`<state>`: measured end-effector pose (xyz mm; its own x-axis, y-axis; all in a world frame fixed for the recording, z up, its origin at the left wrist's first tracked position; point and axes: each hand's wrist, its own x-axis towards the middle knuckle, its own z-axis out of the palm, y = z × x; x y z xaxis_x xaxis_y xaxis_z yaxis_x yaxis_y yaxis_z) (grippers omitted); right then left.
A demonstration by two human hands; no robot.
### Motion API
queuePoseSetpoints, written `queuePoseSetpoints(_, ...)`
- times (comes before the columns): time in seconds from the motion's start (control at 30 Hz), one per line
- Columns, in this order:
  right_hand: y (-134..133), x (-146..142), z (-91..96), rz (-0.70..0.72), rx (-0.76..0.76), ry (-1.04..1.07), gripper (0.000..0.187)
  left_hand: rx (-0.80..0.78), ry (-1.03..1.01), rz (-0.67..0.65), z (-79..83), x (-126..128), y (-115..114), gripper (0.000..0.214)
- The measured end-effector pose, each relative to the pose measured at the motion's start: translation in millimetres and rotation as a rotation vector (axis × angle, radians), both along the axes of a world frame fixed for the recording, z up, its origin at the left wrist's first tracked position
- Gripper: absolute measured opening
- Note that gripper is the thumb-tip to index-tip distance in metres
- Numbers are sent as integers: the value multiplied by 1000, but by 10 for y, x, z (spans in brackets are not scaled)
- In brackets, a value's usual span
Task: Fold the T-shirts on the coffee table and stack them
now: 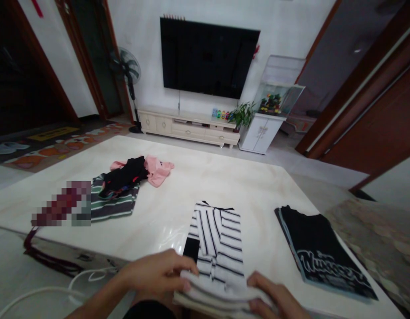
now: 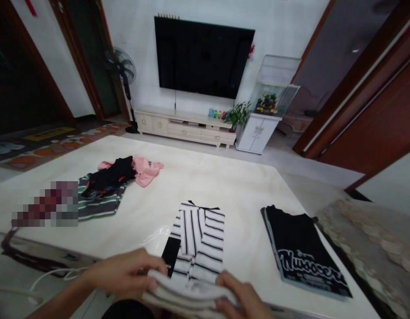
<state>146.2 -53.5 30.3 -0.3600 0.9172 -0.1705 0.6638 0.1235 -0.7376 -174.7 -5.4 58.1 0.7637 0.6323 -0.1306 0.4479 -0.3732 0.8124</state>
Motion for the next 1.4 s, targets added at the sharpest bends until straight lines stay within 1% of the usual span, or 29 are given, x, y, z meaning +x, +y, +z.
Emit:
queuePoseSetpoints(0.03, 238, 8, 22, -46, 45, 56, 24, -35, -50, -7, -35, 60, 242, 25)
queuePoseSetpoints(0.07, 499, 5, 7, -84, 78, 99, 25, -30, -82, 34, -104, 135, 496, 25)
queuePoseSetpoints(0.1, 764, -7, -42, -150, 107, 118, 28, 2, -91, 134, -201, 219, 743, 23)
queuePoseSetpoints(0.13, 1014, -26, -115, -222, 117, 96, 28, 39, -59, 254, -312, 302, 969, 20)
queuePoseSetpoints(0.17, 1233, -46, -200, -253, 124, 86, 26, 71, -19, 368, -426, 379, 1161, 19)
queuePoseSetpoints(0.23, 1548, -74, -356, -292, 131, 60, 20, 103, 20, 465, -611, 486, 1431, 18)
queuePoseSetpoints(0.3, 1704, -67, -446, -299, 148, 51, 17, 117, 26, 476, -705, 523, 1573, 19)
queuePoseSetpoints(0.4, 1792, -18, -478, -330, 189, 21, 19, 150, 37, 501, -718, 511, 1691, 20)
queuePoseSetpoints(0.47, 1843, -3, -500, -371, 207, -28, 16, 176, 72, 538, -722, 520, 1766, 19)
queuePoseSetpoints(0.57, 1928, -35, -588, -457, 233, -118, 10, 211, 135, 607, -781, 586, 1856, 13)
queuePoseSetpoints(0.63, 1968, -62, -655, -510, 244, -156, 13, 222, 148, 634, -826, 632, 1878, 13)
queuePoseSetpoints(0.7, 1985, -69, -693, -539, 233, -171, 15, 220, 131, 636, -844, 653, 1871, 12)
queuePoseSetpoints(0.77, 1985, -53, -686, -542, 207, -165, 12, 208, 95, 631, -823, 648, 1853, 9)
queuePoseSetpoints(0.83, 1975, -23, -623, -531, 188, -135, 14, 189, 44, 635, -761, 633, 1836, 6)
queuePoseSetpoints(0.9, 1956, 12, -493, -516, 196, -83, 17, 174, -23, 636, -651, 624, 1823, 7)
queuePoseSetpoints(0.97, 1915, 48, -281, -503, 244, -15, 17, 176, -94, 628, -479, 619, 1803, 9)
queuePoseSetpoints(1.0, 1880, 64, -143, -501, 283, 20, 18, 184, -137, 622, -366, 614, 1786, 11)
queuePoseSetpoints(1.07, 1761, 86, 181, -508, 370, 79, 25, 208, -260, 605, -92, 592, 1723, 18)
queuePoseSetpoints(1.17, 1444, 72, 656, -510, 576, 152, 28, 275, -449, 522, 356, 518, 1540, 34)
queuePoseSetpoints(1.2, 1308, 50, 764, -500, 668, 151, 26, 319, -470, 478, 476, 486, 1460, 36)
queuePoseSetpoints(1.23, 1165, 20, 827, -486, 770, 131, 23, 375, -461, 432, 562, 453, 1375, 36)
queuePoseSetpoints(1.27, 1020, -18, 838, -463, 872, 92, 20, 437, -436, 389, 602, 419, 1288, 33)
queuePoseSetpoints(1.3, 876, -62, 797, -426, 959, 39, 17, 497, -401, 352, 591, 384, 1203, 29)
queuePoseSetpoints(1.33, 737, -111, 707, -376, 1016, -18, 16, 549, -358, 325, 525, 349, 1121, 25)
queuePoseSetpoints(1.37, 602, -163, 577, -312, 1037, -72, 15, 587, -305, 305, 409, 310, 1042, 21)
queuePoseSetpoints(1.4, 474, -215, 421, -237, 1012, -123, 16, 611, -239, 292, 252, 269, 965, 19)
